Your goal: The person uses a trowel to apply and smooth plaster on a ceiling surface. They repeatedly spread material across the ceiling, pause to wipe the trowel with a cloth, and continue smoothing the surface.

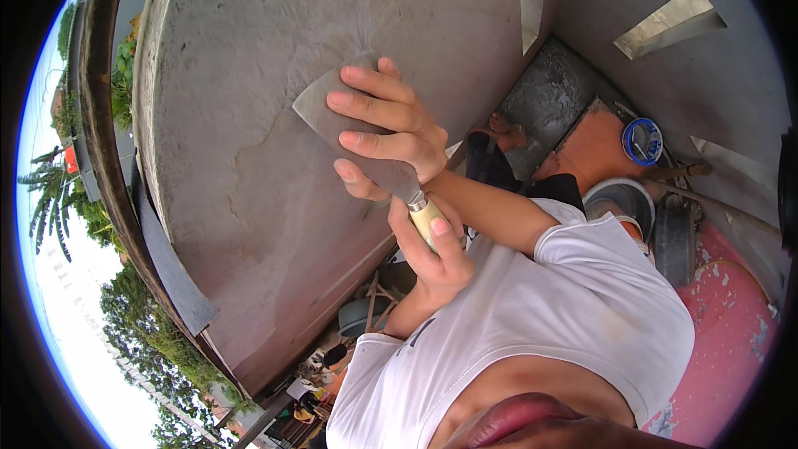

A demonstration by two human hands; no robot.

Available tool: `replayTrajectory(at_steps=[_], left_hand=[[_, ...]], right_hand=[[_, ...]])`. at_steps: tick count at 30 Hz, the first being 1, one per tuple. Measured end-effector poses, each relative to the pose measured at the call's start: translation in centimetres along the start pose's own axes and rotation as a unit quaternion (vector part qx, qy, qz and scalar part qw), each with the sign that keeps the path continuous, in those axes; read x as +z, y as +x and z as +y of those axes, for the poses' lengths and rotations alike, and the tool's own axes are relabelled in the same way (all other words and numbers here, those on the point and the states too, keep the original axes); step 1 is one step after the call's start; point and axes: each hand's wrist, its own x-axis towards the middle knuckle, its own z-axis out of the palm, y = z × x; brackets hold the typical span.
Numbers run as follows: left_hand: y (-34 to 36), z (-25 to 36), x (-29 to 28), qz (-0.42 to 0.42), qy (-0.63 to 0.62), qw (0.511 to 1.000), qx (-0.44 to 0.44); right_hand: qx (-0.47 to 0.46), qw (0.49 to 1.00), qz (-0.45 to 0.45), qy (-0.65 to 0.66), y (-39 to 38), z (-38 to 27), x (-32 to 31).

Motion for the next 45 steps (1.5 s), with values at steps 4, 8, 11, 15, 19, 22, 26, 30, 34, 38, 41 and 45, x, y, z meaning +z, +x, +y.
replayTrajectory(at_steps=[4,8,11,15,19,22,26,30,34,38,41,45], left_hand=[[0.7,-0.1,0.3,0.0,0.026,0.999,0.024],[1.1,0.0,1.7,0.019,0.011,1.0,0.018],[0.9,0.0,1.5,0.014,0.025,0.999,0.02],[0.9,-0.1,2.0,0.022,0.042,0.998,0.04],[2.6,0.5,2.5,0.04,0.055,0.997,0.045],[2.6,0.9,3.0,0.039,0.042,0.997,0.056],[1.8,-0.3,3.6,0.049,0.012,0.995,0.084],[4.1,1.4,3.6,0.021,0.047,0.997,0.064],[3.9,2.0,4.5,0.025,0.028,0.996,0.076],[4.8,2.3,4.8,0.021,0.017,0.997,0.076],[6.0,3.7,5.3,0.033,0.029,0.998,0.051],[5.6,3.1,5.4,0.023,0.044,0.995,0.082]], right_hand=[[-0.005,1.0,0.012,-0.002,0.3,0.3,0.2],[-0.003,1.0,0.015,0.013,1.0,1.0,0.0],[0.006,1.0,0.0,0.015,0.4,0.8,-0.4],[0.0,0.999,0.002,0.046,0.8,0.8,-0.4],[-0.027,0.999,0.016,0.04,2.9,1.5,0.2],[-0.028,0.998,0.031,0.052,3.8,1.5,0.6],[-0.003,0.997,0.007,0.071,2.5,1.0,-0.5],[-0.049,0.997,0.041,0.035,5.9,2.5,0.4],[-0.026,0.997,0.033,0.068,5.3,1.8,-0.2],[-0.034,0.996,0.037,0.071,5.7,2.3,-0.3],[-0.052,0.996,0.06,0.034,8.1,2.8,0.2],[-0.014,0.997,0.055,0.052,8.2,1.8,-0.6]])
